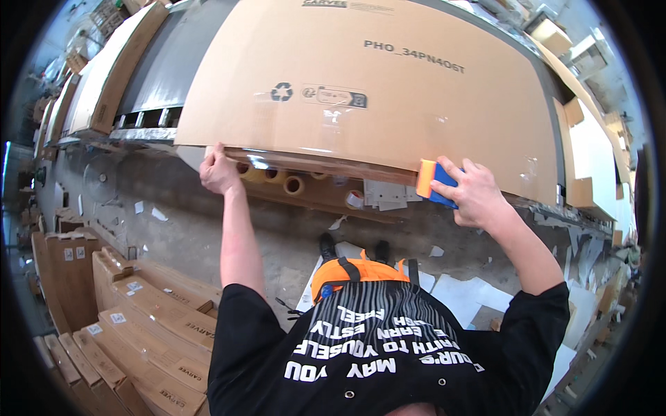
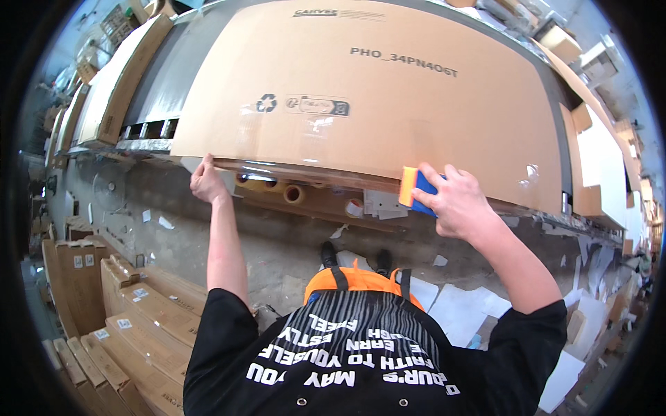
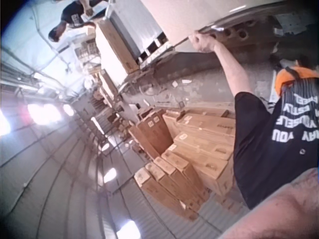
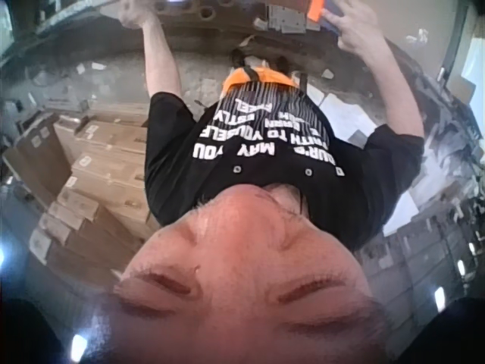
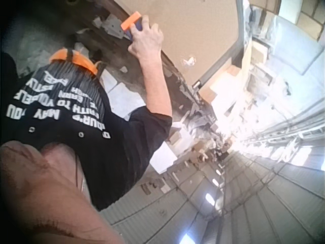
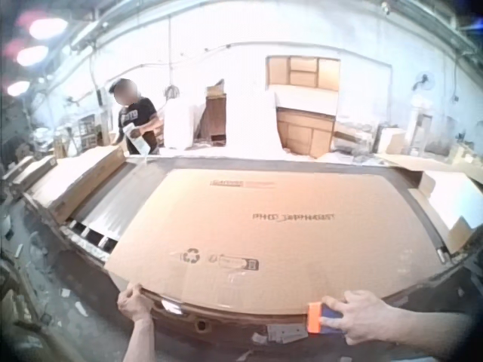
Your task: The person folds a large cardboard box, inserts a foam sheet, and tapes the edges and seams using a handheld tape dispenser.
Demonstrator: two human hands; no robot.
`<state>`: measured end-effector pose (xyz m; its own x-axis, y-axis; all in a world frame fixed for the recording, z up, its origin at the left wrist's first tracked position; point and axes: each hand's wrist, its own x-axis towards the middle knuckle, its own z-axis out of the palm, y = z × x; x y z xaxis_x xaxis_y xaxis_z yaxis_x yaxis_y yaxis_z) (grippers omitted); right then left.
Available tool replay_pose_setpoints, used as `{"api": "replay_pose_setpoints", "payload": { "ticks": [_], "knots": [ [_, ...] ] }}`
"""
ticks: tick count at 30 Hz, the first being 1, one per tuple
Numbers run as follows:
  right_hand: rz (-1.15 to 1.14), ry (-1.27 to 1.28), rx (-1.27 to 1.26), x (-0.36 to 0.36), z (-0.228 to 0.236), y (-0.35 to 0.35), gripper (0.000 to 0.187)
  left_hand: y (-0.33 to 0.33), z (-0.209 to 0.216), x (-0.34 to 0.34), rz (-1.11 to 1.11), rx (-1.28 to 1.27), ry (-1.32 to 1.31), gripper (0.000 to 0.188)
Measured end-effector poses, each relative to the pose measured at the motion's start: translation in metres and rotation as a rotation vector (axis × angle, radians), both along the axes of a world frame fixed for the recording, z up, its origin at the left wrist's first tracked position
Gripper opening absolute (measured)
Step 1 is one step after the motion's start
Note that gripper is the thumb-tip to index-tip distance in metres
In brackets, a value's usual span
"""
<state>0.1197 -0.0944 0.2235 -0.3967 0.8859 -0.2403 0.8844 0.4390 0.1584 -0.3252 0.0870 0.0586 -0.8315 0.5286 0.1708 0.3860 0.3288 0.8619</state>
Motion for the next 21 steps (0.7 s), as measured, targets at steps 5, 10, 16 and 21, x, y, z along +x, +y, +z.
{"api": "replay_pose_setpoints", "payload": {
  "ticks": [5,10,16,21],
  "knots": [
    [0.031,0.064,0.044,-0.005,0.0,-0.004,0.065,0.024,-0.004,0.019,0.068,0.063,-0.06,0.037],
    [0.025,0.072,0.065,-0.015,-0.004,0.001,0.058,0.041,-0.03,0.016,0.083,0.148,-0.089,0.057],
    [0.041,0.072,0.079,-0.027,-0.007,0.005,0.058,0.056,-0.054,-0.024,-0.105,0.612,-0.599,0.054],
    [0.036,0.101,0.085,-0.027,-0.007,0.004,0.059,0.067,-0.052,-0.038,-0.03,0.608,-0.951,0.055]
  ]
}}
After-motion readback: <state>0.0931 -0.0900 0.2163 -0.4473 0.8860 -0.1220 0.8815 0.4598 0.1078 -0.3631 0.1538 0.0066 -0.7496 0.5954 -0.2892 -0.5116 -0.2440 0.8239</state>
